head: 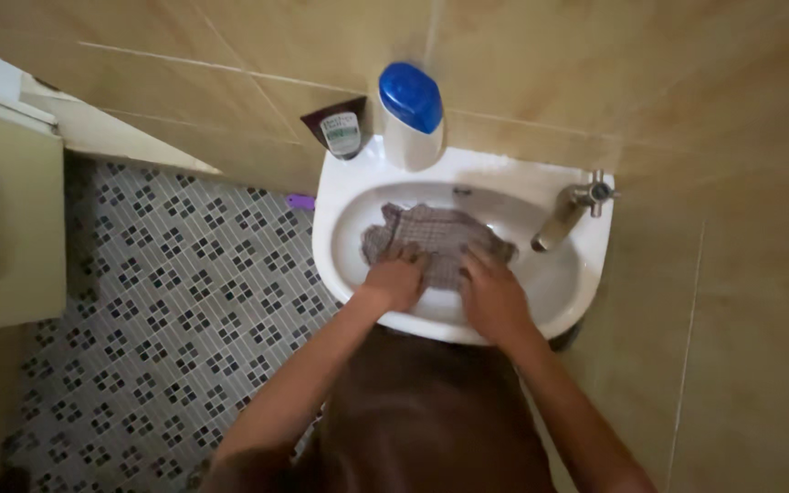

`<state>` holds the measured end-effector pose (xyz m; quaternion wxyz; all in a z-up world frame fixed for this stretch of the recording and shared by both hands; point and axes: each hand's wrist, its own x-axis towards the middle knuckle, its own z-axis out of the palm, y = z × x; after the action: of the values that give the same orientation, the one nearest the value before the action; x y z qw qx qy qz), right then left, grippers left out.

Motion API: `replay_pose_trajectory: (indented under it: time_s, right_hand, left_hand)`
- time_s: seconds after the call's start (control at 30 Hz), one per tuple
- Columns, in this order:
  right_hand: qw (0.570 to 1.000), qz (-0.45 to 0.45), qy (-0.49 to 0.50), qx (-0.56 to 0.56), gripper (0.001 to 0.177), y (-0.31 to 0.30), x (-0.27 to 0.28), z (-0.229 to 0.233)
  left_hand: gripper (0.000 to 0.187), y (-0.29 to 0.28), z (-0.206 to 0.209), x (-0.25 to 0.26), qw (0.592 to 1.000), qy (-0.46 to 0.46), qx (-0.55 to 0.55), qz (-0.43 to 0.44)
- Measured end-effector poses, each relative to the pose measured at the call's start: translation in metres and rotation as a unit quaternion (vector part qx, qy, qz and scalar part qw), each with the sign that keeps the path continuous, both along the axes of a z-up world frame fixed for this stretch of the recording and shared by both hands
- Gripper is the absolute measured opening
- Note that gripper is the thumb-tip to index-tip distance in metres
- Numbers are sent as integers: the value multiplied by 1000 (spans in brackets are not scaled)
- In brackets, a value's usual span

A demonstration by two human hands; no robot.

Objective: The person wipes a shampoo bottle with a small cloth, then washes and rinses the cloth in a bathroom sink, repeatedly scrubbing it with their hands under running water.

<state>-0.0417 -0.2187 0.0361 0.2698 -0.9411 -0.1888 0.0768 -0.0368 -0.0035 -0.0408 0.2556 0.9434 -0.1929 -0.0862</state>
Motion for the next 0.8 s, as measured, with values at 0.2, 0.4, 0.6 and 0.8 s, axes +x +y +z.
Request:
replay_pose_trajectory:
  time_s: [0.2, 0.4, 0.6, 0.8]
  right_hand:
    - [967, 37, 27, -252, 71, 1, 30, -74]
    - [885, 63, 367, -279, 53, -13, 17, 40]
    - [889, 66, 383, -241, 65, -30, 26, 32]
    - [961, 92, 170, -200, 93, 0, 54, -89]
  left_hand:
    - [56, -19, 12, 24, 972, 183, 146, -17]
    - [47, -18, 138, 20, 916, 296, 187, -196]
    - [74, -13, 127, 10, 876, 469, 57, -98]
    - [78, -27, 0, 33, 983, 94, 157, -18]
